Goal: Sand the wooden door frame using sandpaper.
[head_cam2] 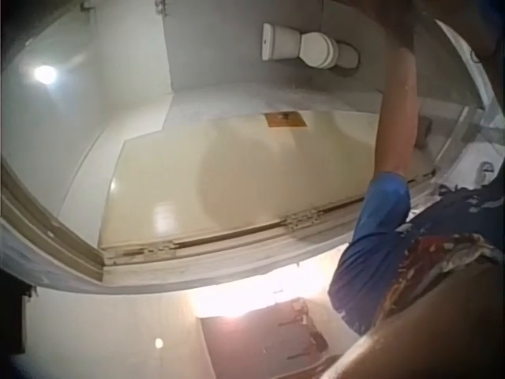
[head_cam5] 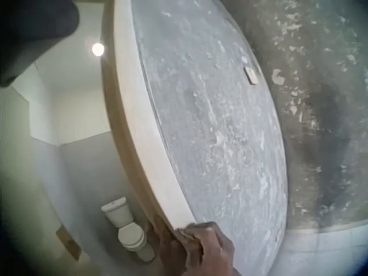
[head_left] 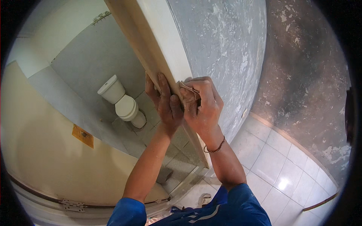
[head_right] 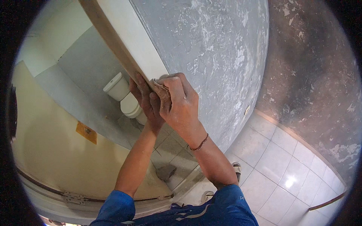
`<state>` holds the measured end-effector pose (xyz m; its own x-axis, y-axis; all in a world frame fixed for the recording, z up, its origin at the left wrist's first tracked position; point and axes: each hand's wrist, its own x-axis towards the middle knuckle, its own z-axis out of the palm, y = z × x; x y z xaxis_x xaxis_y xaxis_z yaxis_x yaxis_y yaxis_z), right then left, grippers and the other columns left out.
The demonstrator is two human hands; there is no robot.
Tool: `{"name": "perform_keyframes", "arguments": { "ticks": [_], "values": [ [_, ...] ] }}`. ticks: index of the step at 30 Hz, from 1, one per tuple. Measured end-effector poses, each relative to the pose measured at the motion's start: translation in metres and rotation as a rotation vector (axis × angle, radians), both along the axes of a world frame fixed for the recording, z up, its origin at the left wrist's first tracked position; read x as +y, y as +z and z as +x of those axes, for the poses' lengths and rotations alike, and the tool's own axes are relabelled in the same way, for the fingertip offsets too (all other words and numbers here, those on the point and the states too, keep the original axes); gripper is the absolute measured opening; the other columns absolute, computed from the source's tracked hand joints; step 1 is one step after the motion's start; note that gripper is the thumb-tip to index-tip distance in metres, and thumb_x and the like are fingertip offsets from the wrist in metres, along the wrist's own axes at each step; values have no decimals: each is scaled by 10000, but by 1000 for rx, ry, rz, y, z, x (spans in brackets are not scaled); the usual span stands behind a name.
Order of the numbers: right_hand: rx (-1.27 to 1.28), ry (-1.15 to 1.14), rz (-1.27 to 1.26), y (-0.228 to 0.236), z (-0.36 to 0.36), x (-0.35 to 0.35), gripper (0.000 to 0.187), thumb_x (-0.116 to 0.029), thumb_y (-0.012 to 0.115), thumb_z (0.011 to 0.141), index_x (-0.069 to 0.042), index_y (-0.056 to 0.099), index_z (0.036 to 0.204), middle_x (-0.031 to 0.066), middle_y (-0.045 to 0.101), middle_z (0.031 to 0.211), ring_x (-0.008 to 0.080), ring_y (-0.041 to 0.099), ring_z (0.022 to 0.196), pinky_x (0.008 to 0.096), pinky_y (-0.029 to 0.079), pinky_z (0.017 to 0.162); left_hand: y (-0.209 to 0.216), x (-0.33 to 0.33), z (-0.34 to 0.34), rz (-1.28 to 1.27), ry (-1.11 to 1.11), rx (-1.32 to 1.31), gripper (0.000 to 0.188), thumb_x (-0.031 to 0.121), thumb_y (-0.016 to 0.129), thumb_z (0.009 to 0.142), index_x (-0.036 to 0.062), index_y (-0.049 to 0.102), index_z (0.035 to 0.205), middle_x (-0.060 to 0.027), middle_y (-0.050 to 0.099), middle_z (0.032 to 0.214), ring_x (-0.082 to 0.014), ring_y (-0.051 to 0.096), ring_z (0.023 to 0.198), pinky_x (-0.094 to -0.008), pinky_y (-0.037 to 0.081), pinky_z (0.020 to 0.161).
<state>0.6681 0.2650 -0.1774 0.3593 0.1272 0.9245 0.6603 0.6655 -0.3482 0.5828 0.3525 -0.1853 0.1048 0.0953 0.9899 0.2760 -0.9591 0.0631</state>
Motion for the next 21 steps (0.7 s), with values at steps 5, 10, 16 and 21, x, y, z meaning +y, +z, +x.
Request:
{"name": "perform_keyframes", "arguments": {
  "ticks": [5,10,16,21],
  "values": [
    [92,1,-98,-9,-5,-5,185,77,677,796,-1,572,928,143,615,839,273,611,654,319,479,558,-1,2,-1,27,23,9,554,313,314,1043,-34,375,1471,-346,254,1490,-450,272,1377,-538,265,1092],
    [88,-57,-46,3,4,2,170,64,682,810,-5,561,908,150,599,817,276,605,616,321,480,536,-1,4,0,-4,-61,-17,624,417,333,1035,-15,364,1483,-352,242,1492,-454,275,1371,-554,265,1085],
    [115,-33,-9,-19,-1,0,195,92,662,778,5,563,921,154,605,842,292,625,649,332,492,554,-1,1,0,-4,-6,16,703,502,350,1014,-3,328,1502,-355,208,1504,-462,260,1373,-552,284,1076],
    [161,-3,-153,-27,2,0,144,86,661,817,13,578,909,126,629,840,207,649,669,267,512,605,-1,0,-1,3,-8,30,734,519,365,1003,-4,297,1514,-359,200,1506,-462,253,1375,-554,276,1080]
  ]
}}
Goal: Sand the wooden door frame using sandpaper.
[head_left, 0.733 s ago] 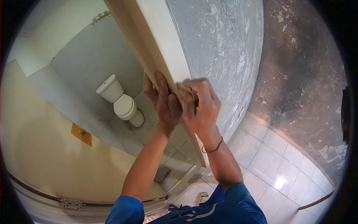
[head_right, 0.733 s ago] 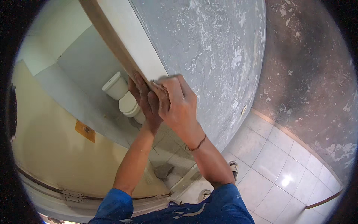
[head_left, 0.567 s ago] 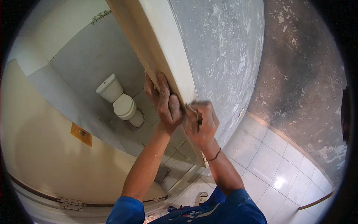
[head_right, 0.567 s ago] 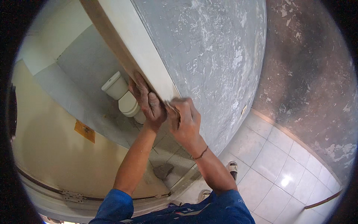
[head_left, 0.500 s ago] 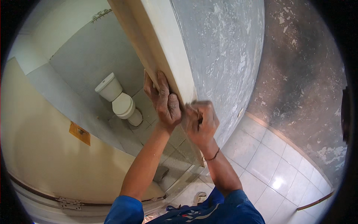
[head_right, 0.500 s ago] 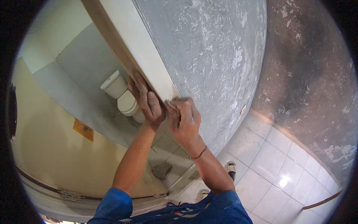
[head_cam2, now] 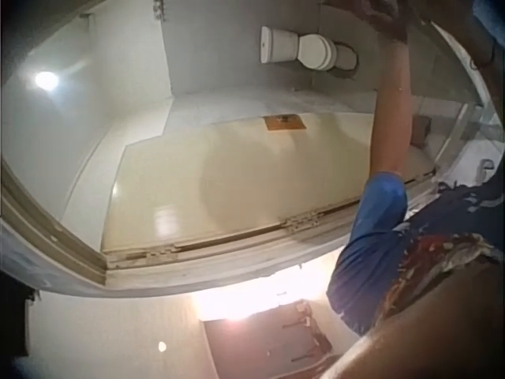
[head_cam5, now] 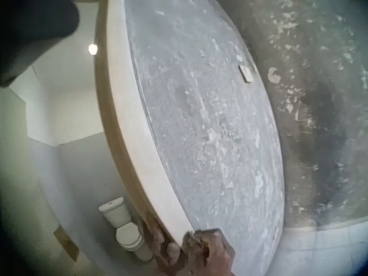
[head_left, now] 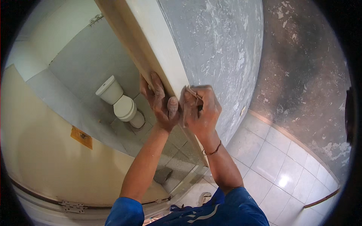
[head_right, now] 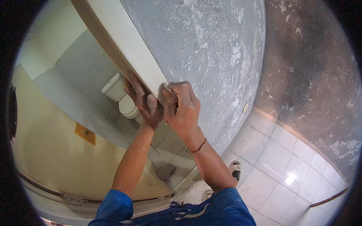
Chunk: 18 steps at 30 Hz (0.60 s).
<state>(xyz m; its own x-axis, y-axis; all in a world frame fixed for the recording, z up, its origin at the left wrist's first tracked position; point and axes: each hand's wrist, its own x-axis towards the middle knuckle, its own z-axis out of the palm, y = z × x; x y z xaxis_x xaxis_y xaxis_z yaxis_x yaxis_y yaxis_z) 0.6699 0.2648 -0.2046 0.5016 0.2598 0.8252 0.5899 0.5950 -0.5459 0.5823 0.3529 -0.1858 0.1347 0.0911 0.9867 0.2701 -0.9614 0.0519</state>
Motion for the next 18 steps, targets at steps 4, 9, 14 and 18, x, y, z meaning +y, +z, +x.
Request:
{"name": "perform_keyframes", "arguments": {
  "ticks": [4,9,14,18],
  "values": [
    [36,11,4,7,1,1,131,80,657,825,13,577,904,118,625,831,191,645,661,261,504,576,1,0,-1,8,4,14,766,540,375,991,-3,273,1522,-363,200,1504,-457,246,1379,-560,262,1086],
    [-18,-25,85,9,2,2,122,86,641,824,11,578,898,118,621,823,187,641,652,266,496,548,2,-2,-1,31,49,33,799,559,381,979,-12,257,1523,-365,202,1498,-464,243,1372,-562,260,1082],
    [-21,28,48,7,8,-2,118,85,622,824,3,576,895,121,612,805,204,637,635,288,493,537,3,-5,0,13,59,38,820,566,381,976,-25,235,1524,-367,229,1475,-463,260,1352,-568,270,1067],
    [-36,27,14,11,11,-2,120,89,621,818,9,566,888,120,609,798,210,636,633,292,499,553,5,-6,1,20,60,43,829,571,374,976,-35,229,1522,-368,243,1458,-457,269,1342,-565,277,1064]
  ]
}}
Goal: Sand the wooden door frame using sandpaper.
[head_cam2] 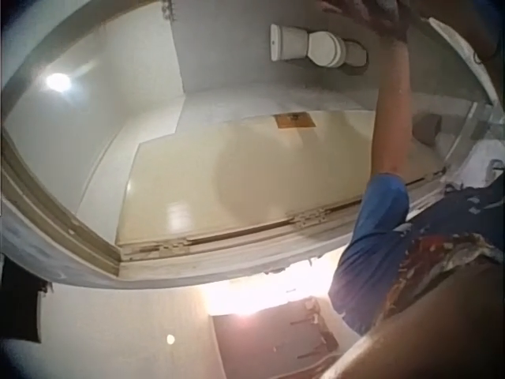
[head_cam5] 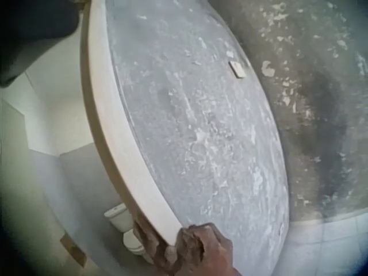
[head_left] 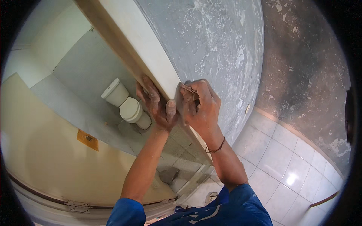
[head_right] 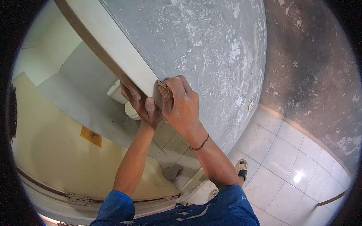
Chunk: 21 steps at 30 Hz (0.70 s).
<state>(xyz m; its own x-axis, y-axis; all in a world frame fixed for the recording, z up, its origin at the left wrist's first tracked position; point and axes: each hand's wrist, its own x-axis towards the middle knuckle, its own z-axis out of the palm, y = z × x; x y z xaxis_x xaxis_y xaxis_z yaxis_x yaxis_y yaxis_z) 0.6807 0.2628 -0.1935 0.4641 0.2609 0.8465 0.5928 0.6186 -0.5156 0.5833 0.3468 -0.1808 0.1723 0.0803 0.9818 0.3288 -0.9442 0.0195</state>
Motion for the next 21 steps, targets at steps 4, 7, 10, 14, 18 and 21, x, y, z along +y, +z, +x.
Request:
{"name": "perform_keyframes", "arguments": {
  "ticks": [4,7,10,14,18,21],
  "values": [
    [116,55,-21,-3,-5,-1,117,89,626,820,17,563,886,125,620,812,218,639,638,288,503,573,1,0,1,8,14,-2,835,578,361,978,-41,221,1520,-361,249,1455,-451,273,1341,-559,275,1066],
    [80,23,37,-9,-5,3,116,84,634,822,17,561,884,129,624,813,217,638,635,282,501,576,0,2,2,-8,10,-21,842,581,367,975,-48,224,1517,-360,254,1454,-446,277,1341,-555,270,1072],
    [60,1,72,-14,-4,6,146,83,640,806,0,561,897,154,606,809,296,625,628,323,493,546,-1,2,1,-6,4,-14,849,574,381,970,-58,223,1513,-360,239,1465,-445,273,1344,-554,264,1077],
    [120,54,108,-15,-5,5,160,74,644,803,-12,561,910,166,598,812,332,616,619,345,486,525,-1,3,0,8,26,17,849,559,391,964,-64,215,1514,-372,215,1471,-447,271,1344,-552,261,1080],
    [15,-48,51,-14,-1,6,145,113,632,797,11,567,876,140,607,799,231,615,611,277,475,547,-3,4,-2,-4,-2,5,854,551,404,956,-65,211,1515,-385,204,1467,-453,263,1345,-557,254,1083],
    [3,-23,67,-15,1,5,154,117,637,788,10,566,874,135,591,780,225,593,587,278,461,524,-4,6,-2,-20,-11,8,857,550,413,951,-62,212,1516,-388,208,1460,-455,258,1345,-564,254,1081]
  ]
}}
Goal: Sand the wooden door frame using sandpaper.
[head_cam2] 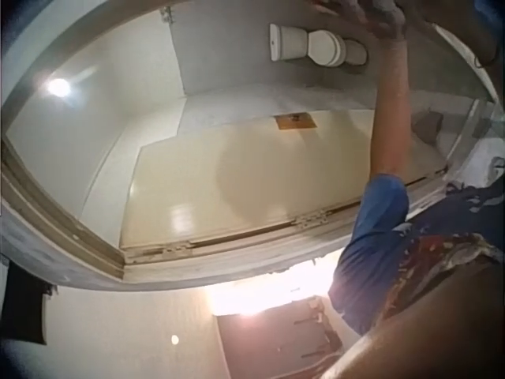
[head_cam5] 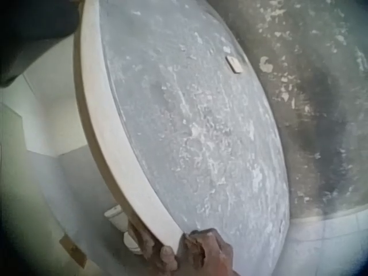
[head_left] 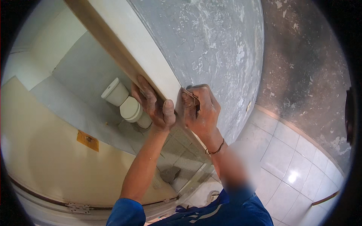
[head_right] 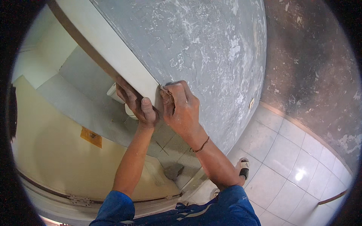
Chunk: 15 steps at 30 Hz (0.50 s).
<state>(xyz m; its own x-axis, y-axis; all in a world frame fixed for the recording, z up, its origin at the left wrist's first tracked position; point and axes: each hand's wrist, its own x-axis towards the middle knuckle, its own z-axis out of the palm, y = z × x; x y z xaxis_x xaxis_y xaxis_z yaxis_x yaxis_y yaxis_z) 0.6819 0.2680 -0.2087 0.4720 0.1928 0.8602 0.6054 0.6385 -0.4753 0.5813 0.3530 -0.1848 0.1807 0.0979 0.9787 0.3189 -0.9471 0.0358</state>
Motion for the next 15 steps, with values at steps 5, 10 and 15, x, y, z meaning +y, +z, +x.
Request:
{"name": "perform_keyframes", "arguments": {
  "ticks": [5,10,15],
  "values": [
    [0,-62,82,-1,-1,2,172,128,627,777,8,567,884,124,588,776,222,591,583,276,464,516,0,3,-1,48,-2,7,850,546,411,952,-56,213,1519,-384,216,1454,-452,255,1345,-569,260,1075],
    [-11,-6,44,1,1,6,184,130,624,777,9,563,903,127,592,791,218,602,596,271,472,522,0,1,1,36,-11,-13,842,540,398,958,-76,227,1507,-386,224,1458,-453,255,1344,-565,249,1081],
    [-31,-9,25,-3,4,7,185,127,626,779,6,562,905,131,598,804,230,618,626,282,487,541,3,-1,2,34,17,6,849,533,397,960,-92,213,1503,-378,242,1467,-464,253,1340,-571,224,1089]
  ]
}}
